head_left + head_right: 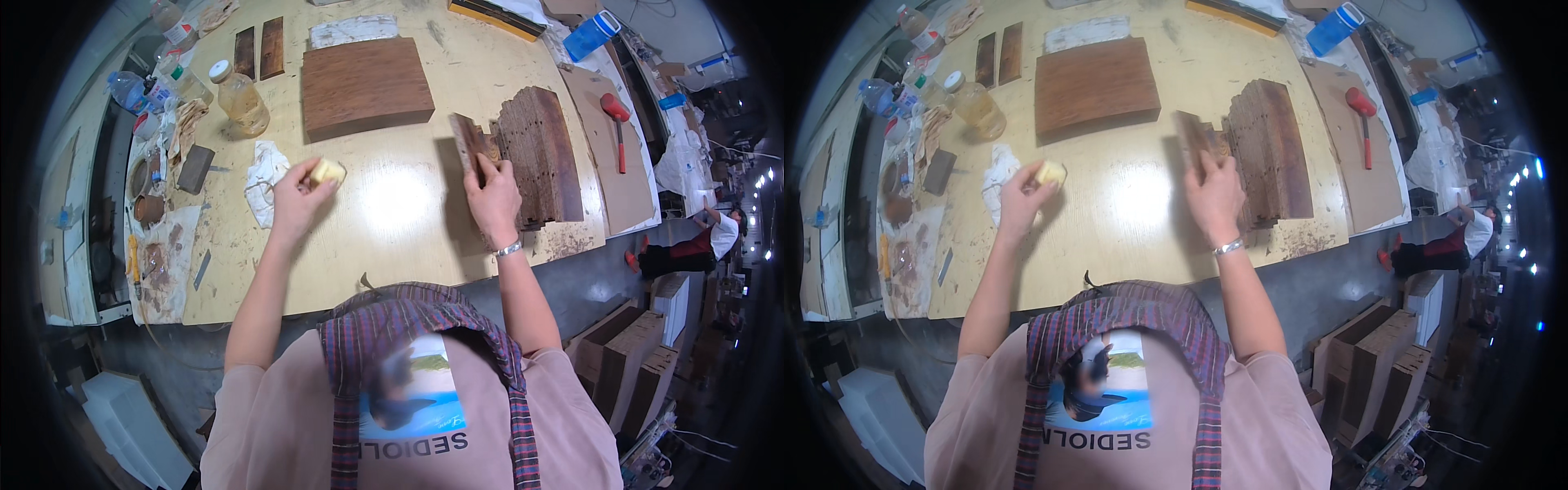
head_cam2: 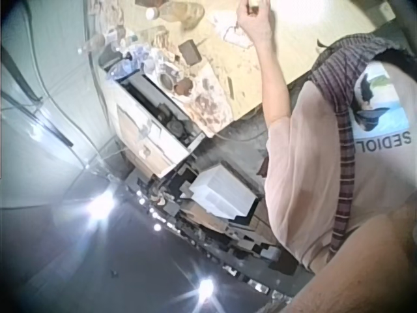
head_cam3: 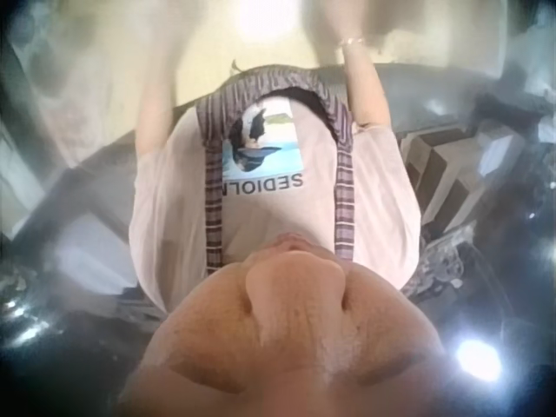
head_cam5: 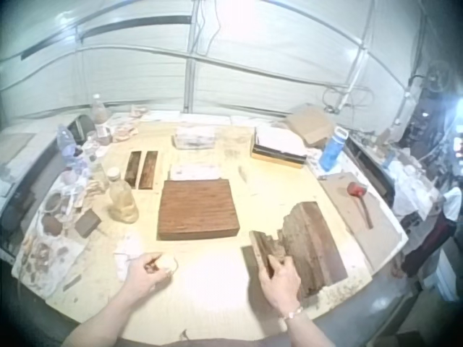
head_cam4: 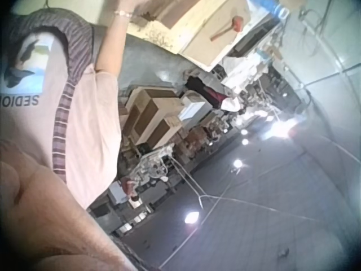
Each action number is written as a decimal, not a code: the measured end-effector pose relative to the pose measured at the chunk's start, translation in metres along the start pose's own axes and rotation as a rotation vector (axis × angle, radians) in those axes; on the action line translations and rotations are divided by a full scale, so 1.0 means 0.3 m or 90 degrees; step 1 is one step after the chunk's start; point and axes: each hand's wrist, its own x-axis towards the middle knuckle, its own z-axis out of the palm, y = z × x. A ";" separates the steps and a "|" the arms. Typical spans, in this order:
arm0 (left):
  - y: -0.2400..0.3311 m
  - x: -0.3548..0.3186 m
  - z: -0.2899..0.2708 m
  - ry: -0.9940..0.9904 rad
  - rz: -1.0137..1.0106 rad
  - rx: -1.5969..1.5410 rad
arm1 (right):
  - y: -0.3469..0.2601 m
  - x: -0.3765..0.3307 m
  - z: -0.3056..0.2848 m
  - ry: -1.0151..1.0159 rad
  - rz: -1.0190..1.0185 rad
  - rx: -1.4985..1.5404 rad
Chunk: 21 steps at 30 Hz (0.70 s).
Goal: The person applies a liquid from a bottle onto small wood planks with a cloth and a sponge, rubbing the surface of each plank individually.
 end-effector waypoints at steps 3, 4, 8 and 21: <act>-0.081 -0.020 -0.020 0.015 -0.054 -0.073 | 0.068 0.016 0.043 -0.037 0.055 -0.109; -0.102 -0.020 -0.031 0.033 -0.071 -0.094 | 0.078 0.011 0.061 -0.023 0.044 -0.135; -0.157 0.012 -0.092 0.167 -0.080 -0.217 | 0.043 0.036 0.136 0.113 -0.156 -0.102; -0.218 -0.005 -0.167 0.214 0.029 -0.411 | -0.195 0.254 0.392 0.092 -0.366 -0.001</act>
